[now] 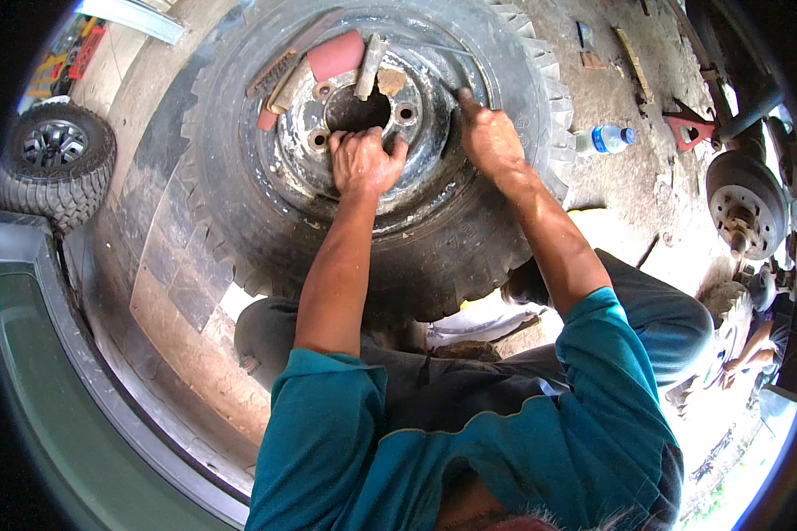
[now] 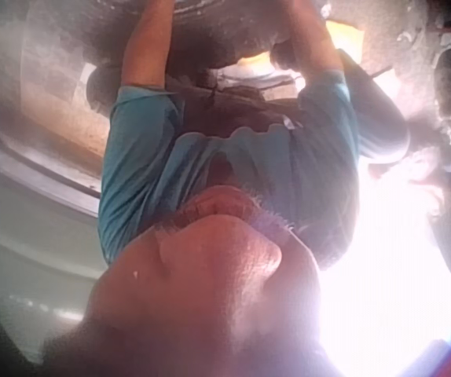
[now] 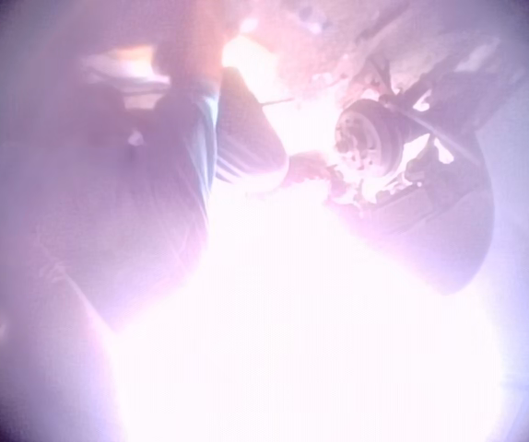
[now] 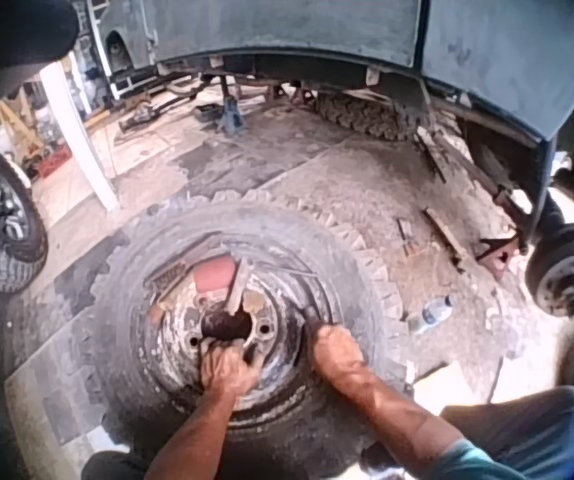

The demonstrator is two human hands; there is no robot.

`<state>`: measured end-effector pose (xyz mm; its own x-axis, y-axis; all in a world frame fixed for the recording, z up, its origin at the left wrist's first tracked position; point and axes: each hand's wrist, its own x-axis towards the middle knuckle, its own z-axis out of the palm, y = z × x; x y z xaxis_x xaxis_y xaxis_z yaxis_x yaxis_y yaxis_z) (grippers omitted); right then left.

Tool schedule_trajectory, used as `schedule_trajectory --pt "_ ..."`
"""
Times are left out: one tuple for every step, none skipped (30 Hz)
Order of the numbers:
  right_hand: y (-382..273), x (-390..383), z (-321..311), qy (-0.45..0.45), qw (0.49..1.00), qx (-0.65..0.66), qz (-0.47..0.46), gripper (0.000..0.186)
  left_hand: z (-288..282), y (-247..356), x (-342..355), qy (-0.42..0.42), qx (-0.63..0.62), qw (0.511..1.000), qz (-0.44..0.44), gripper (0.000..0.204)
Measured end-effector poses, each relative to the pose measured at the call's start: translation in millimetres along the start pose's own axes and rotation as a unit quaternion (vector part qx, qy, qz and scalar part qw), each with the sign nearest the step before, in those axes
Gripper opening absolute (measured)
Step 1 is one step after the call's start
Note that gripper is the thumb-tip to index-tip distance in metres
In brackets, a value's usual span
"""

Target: The person sits on the floor and uses a metal tool to pry and scrape the inner rim of a large tire. They hold the tire steady with one hand while working the tool around the inner edge to separate or clean the rim area.

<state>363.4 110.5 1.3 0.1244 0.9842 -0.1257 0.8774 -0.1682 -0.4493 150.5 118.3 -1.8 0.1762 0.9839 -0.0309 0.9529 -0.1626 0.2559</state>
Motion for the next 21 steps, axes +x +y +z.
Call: schedule_trajectory --pt "-5.9 -2.3 -5.9 0.027 0.999 0.033 -0.002 0.045 1.1 -1.6 -0.7 0.017 0.007 1.000 0.008 0.046" --pt "-9.9 -3.2 -9.0 0.054 0.996 0.066 -0.004 0.049 1.5 -3.2 -0.5 0.001 0.003 1.000 -0.001 0.047" --pt "-7.7 -0.3 -6.0 0.014 0.999 0.037 0.011 0.047 -2.4 -0.6 0.9 -0.015 -0.003 1.000 -0.006 0.049" --pt "-3.9 5.3 -0.3 -0.027 0.999 0.009 0.026 0.045 -4.5 1.3 1.8 -0.032 -0.008 0.999 -0.011 0.050" --pt "-1.1 8.4 2.9 -0.068 0.997 -0.019 0.041 0.044 -1.0 1.6 1.3 -0.013 -0.012 1.000 -0.004 0.050" --pt "-7.4 7.0 -0.4 -0.037 0.999 0.017 0.032 0.044 4.8 -3.3 -0.5 0.009 -0.013 1.000 -0.005 0.050" --pt "-14.5 0.3 -9.1 -0.007 0.998 0.053 0.026 0.044 6.5 -5.1 -2.4 0.029 -0.014 0.999 -0.003 0.050" --pt "-18.9 -3.1 -13.0 0.023 0.996 0.089 0.020 0.044 6.7 -7.3 -2.0 0.014 -0.013 1.000 -0.009 0.050" --pt "-17.4 0.8 -6.1 0.006 0.997 0.075 0.030 0.044 4.2 -4.9 0.9 -0.003 -0.013 1.000 -0.009 0.050" --pt "-13.3 1.0 -3.3 -0.009 0.998 0.058 0.030 0.044 2.7 -2.9 2.7 -0.019 -0.014 1.000 -0.009 0.050" --pt "-10.1 1.5 -1.0 -0.024 0.998 0.042 0.030 0.044 2.7 -0.8 1.9 -0.012 -0.009 1.000 -0.004 0.049" --pt "-14.1 2.1 -3.4 -0.040 0.999 0.026 0.025 0.045 1.1 0.1 -0.2 -0.003 -0.003 1.000 -0.004 0.048" --pt "-13.5 3.1 -1.0 0.022 0.998 0.051 0.016 0.047 0.1 0.6 -1.2 0.005 0.003 1.000 -0.004 0.047" --pt "-14.6 4.1 0.6 -0.008 0.999 0.028 0.022 0.048 -0.1 0.3 -0.5 0.004 0.003 1.000 -0.004 0.046" --pt "-19.1 4.0 0.7 -0.039 0.999 0.005 0.029 0.048 0.6 -0.4 0.4 0.002 0.004 1.000 -0.004 0.046" --pt "-24.0 3.8 -0.1 -0.069 0.997 -0.019 0.036 0.048 1.3 -1.2 0.8 0.000 0.004 1.000 -0.004 0.046" --pt "-26.3 2.5 -5.2 -0.078 0.997 -0.021 0.013 0.047 2.0 -2.1 -0.1 0.006 0.001 1.000 -0.002 0.046" --pt "-24.4 2.6 -4.1 -0.011 1.000 0.021 0.006 0.048 2.6 -2.1 -1.6 0.013 -0.002 1.000 0.000 0.046" --pt "-20.3 3.1 -0.7 0.055 0.996 0.063 -0.001 0.049 2.5 -1.9 -2.4 0.020 -0.005 1.000 0.002 0.046" --pt "-16.0 4.1 4.8 0.121 0.987 0.105 -0.009 0.051 1.5 -1.6 -1.4 0.005 -0.001 1.000 -0.001 0.046" --pt "-8.1 10.4 17.5 0.072 0.993 0.089 0.026 0.043 -2.2 0.7 -0.2 -0.012 0.005 1.000 -0.003 0.046"
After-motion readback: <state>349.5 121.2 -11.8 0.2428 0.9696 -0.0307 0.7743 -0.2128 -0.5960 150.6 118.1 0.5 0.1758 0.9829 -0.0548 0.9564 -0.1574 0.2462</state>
